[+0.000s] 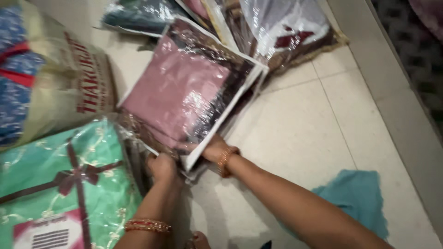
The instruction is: The person sorts through packaged clothing items on the floor, removing pieces of fabric from plastic sleeves and grouping them together.
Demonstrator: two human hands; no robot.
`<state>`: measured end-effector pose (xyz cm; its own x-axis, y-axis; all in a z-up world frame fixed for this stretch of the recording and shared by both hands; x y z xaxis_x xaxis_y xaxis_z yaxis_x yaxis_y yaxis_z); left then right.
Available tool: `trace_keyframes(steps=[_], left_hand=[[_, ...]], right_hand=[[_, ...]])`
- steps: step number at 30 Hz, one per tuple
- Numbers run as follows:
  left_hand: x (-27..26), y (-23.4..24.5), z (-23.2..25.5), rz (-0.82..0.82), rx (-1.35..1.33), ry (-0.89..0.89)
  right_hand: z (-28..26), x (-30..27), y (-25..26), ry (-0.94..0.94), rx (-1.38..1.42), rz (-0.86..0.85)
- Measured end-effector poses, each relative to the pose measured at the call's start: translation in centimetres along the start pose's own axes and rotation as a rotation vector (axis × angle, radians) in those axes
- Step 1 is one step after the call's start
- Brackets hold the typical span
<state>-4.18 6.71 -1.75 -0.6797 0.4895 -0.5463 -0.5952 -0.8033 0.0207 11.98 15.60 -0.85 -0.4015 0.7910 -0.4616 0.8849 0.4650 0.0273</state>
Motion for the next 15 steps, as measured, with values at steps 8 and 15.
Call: trace_keyframes(steps=[8,15], left_hand=[[-7.0,-8.1,11.8,0.069,0.659,-0.664],[-10.0,-14.3,14.4,-0.146,0.969,-1.172]], right_hand=[[-5.0,-6.7,9.9,0.152,-0.625,0.394],[-15.5,-9.5,12.4,0.928,-0.734,0.779]])
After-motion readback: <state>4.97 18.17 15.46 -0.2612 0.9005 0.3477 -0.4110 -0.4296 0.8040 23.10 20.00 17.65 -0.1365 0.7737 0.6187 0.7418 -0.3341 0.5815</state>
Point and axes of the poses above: each hand's wrist, its own x-axis towards the middle knuckle, its own y-axis out of the back of the hand, z = x × y, the point moved 9 cm from there along x, towards the middle knuckle, and after that the axes turned 3 degrees about -y, right-handed, at the moved point
